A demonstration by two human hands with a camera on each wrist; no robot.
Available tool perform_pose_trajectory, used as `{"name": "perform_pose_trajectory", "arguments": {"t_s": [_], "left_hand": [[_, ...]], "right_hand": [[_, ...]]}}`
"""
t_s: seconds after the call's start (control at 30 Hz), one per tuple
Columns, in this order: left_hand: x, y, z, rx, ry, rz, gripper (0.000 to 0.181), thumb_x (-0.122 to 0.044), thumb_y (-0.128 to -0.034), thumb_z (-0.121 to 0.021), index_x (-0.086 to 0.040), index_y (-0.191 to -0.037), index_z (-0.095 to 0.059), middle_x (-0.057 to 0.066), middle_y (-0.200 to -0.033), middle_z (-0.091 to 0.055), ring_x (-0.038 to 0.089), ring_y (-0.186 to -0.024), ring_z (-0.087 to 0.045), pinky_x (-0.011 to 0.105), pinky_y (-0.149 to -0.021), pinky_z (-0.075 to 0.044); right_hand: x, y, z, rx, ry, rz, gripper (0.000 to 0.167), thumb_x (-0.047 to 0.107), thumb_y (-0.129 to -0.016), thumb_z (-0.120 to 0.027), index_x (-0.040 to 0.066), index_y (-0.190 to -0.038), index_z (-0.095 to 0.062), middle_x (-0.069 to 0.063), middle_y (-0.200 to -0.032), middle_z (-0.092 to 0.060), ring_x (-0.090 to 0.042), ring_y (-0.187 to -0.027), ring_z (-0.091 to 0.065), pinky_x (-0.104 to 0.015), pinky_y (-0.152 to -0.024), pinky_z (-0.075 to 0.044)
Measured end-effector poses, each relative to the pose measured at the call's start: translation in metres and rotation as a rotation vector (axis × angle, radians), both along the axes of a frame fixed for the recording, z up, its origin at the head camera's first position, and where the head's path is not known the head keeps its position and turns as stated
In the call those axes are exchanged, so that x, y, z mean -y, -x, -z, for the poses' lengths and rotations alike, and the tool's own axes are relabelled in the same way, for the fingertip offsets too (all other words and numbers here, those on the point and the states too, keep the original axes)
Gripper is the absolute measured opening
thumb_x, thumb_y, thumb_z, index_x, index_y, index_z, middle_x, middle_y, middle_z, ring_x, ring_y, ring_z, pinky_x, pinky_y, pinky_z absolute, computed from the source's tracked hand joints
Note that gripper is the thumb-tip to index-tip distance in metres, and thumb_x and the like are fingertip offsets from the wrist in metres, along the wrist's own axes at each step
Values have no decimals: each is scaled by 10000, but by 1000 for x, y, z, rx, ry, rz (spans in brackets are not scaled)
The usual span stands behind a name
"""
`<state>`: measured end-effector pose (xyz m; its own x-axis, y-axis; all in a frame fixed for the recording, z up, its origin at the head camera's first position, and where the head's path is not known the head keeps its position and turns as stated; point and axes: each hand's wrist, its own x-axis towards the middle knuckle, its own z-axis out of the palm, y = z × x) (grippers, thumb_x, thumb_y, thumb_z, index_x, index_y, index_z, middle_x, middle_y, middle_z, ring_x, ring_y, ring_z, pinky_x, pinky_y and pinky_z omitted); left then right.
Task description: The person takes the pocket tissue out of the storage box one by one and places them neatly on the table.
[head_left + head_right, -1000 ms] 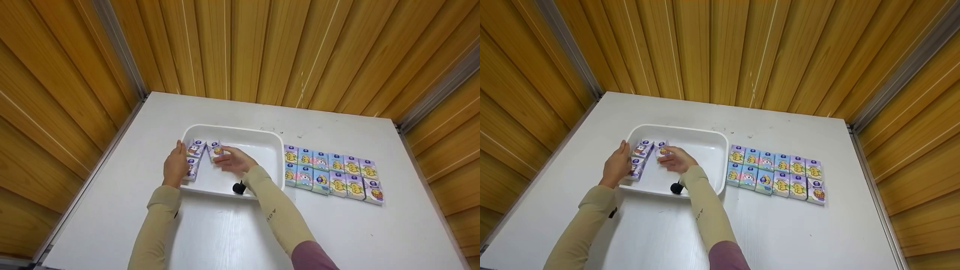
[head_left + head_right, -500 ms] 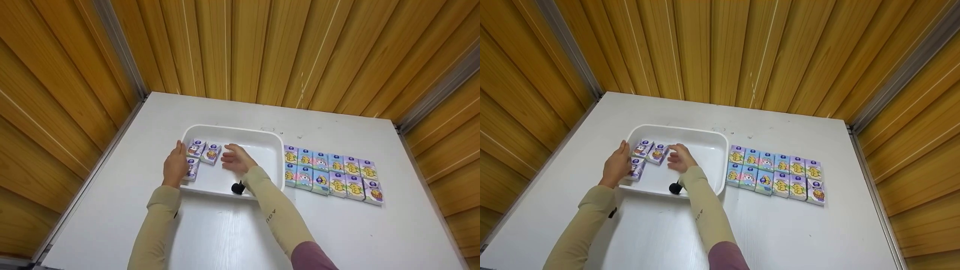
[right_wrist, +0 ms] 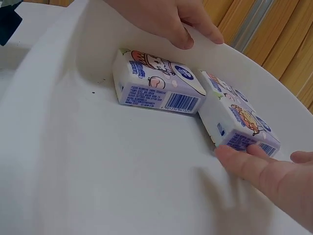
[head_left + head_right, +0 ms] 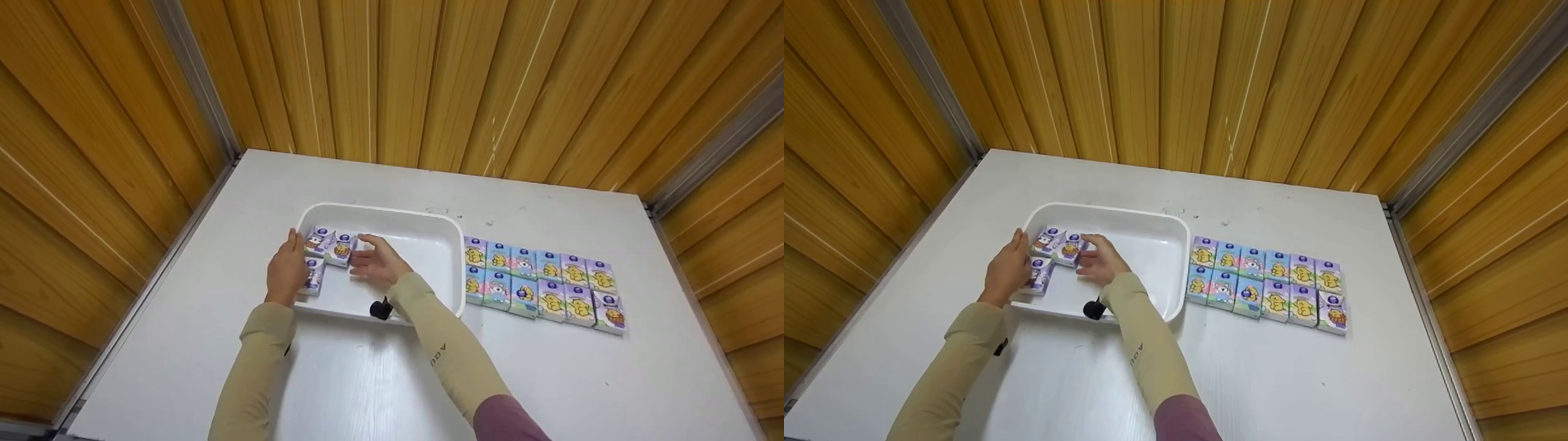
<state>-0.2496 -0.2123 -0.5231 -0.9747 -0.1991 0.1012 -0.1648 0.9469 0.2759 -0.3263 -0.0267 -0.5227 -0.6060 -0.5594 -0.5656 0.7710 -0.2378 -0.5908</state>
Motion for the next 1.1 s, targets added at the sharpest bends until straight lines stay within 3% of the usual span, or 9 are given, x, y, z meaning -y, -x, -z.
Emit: {"name": "perform_pose_trajectory", "arguments": {"t_s": [0.17,0.27,0.37,0.53,0.67,0.77,0.97,1.1], "left_hand": [[-1,0,-1,-31,22,14,584,-36,-809,-504,38,-1350,-296,187,-1421,-280,349,-1170,-440,421,-959,-403],[-2,0,-2,-20,24,5,591,-44,-816,-509,27,-1358,-285,179,-1429,-268,347,-1179,-431,423,-966,-395],[-2,-1,-3,-13,25,-2,593,-47,-821,-514,19,-1363,-281,170,-1435,-261,342,-1183,-429,419,-970,-393],[-3,-1,-3,-24,22,8,593,-37,-815,-523,34,-1355,-289,180,-1429,-268,343,-1188,-425,416,-979,-384],[-3,-1,-2,-28,15,10,591,-35,-814,-522,34,-1353,-292,179,-1430,-267,340,-1212,-405,412,-1001,-362],[-3,-1,-2,-20,10,4,578,-36,-830,-502,30,-1359,-280,176,-1436,-255,343,-1219,-395,415,-1009,-352],[-2,0,0,-12,-3,2,567,-31,-840,-485,28,-1362,-272,177,-1437,-252,351,-1194,-416,427,-988,-373],[1,0,1,-38,12,7,555,-38,-829,-495,37,-1346,-306,183,-1422,-285,352,-1146,-459,427,-938,-418]], "right_hand": [[0,-1,1,-1,35,88,587,252,-843,-522,155,-1329,-207,-234,-1376,-199,-401,-1229,-346,-507,-1001,-334],[-1,-1,1,-12,22,97,600,253,-835,-539,203,-1333,-209,-249,-1392,-158,-412,-1204,-357,-472,-981,-374],[0,-1,1,-51,12,52,577,275,-849,-525,234,-1347,-238,-259,-1373,-213,-372,-1155,-400,-451,-986,-373],[2,-6,-1,-153,-31,-119,514,320,-886,-463,277,-1361,-273,-159,-1293,-384,-289,-1094,-440,-413,-924,-413],[3,-10,-2,-220,-111,-189,470,320,-899,-452,256,-1346,-321,-97,-1282,-439,-296,-1135,-452,-364,-790,-462],[4,-11,0,-266,-183,-170,407,295,-895,-479,207,-1286,-405,-95,-1228,-506,-285,-1087,-512,-341,-734,-469],[4,-10,-5,-326,-317,-119,196,209,-863,-550,124,-1039,-533,-23,-885,-604,-196,-814,-587,-300,-641,-457],[6,-6,-7,-350,-445,-79,166,132,-820,-599,107,-959,-512,-42,-866,-624,-170,-721,-581,-314,-570,-445]]}}
